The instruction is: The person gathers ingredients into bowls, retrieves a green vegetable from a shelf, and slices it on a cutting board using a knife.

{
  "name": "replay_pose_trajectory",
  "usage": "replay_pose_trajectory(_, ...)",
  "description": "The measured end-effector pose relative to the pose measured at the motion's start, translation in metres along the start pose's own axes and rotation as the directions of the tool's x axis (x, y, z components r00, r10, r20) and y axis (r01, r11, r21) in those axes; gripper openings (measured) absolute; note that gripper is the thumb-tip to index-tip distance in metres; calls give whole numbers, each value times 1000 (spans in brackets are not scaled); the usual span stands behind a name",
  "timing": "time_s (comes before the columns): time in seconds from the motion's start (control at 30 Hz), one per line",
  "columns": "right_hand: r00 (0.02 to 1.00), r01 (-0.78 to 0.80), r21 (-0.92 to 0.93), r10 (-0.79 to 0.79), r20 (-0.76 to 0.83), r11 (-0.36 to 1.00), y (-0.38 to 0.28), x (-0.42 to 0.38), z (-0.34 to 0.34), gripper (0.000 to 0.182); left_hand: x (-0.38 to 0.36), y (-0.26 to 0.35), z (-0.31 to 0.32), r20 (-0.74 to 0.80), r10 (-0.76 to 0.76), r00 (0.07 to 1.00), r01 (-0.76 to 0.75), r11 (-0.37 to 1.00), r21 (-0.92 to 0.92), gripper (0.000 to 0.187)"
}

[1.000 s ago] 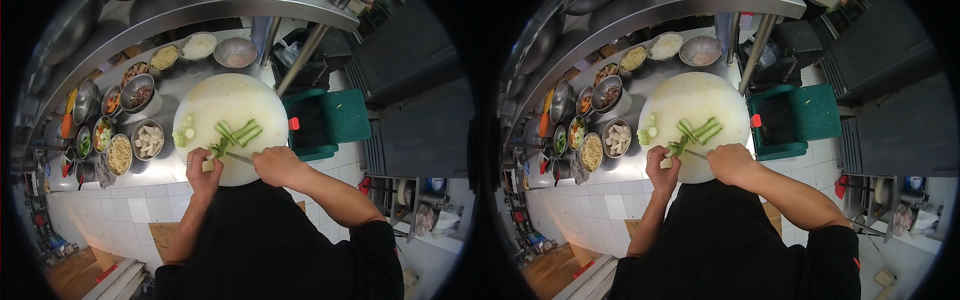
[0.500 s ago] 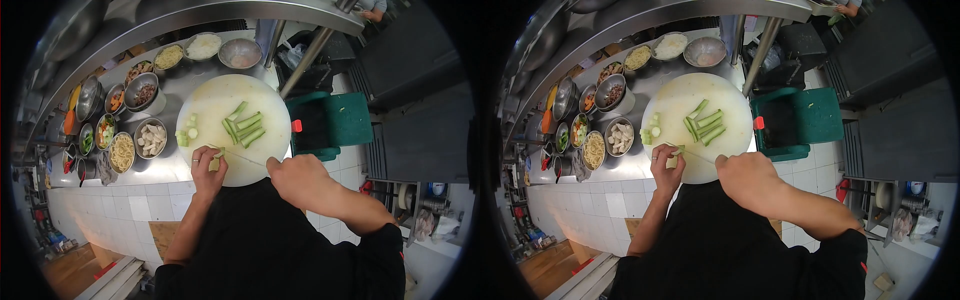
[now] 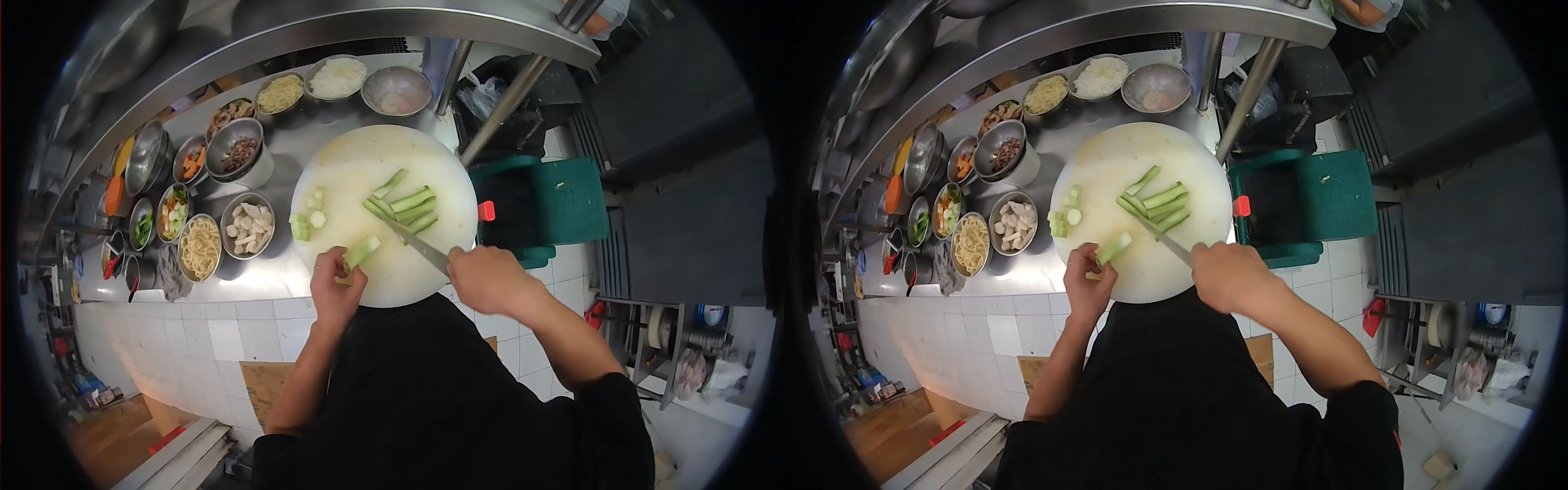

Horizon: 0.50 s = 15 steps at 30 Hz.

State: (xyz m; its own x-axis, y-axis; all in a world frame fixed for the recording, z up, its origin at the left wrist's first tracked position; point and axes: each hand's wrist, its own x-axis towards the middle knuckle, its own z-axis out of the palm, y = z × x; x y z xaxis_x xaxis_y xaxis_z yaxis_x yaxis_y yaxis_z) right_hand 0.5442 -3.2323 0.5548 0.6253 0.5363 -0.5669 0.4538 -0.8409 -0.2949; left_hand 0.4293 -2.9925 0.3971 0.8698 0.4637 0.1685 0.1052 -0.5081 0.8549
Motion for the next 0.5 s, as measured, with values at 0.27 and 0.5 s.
replay_pose_trajectory(0.27,992,101,-124,-109,-61,987,-30,-19,6,18,1,4,4,-13,235,972,-225,946,233,29)
replay_pose_trajectory(0.5,996,81,-117,-75,54,990,-22,-22,-6,18,-1,2,2,-15,228,974,-218,945,245,28)
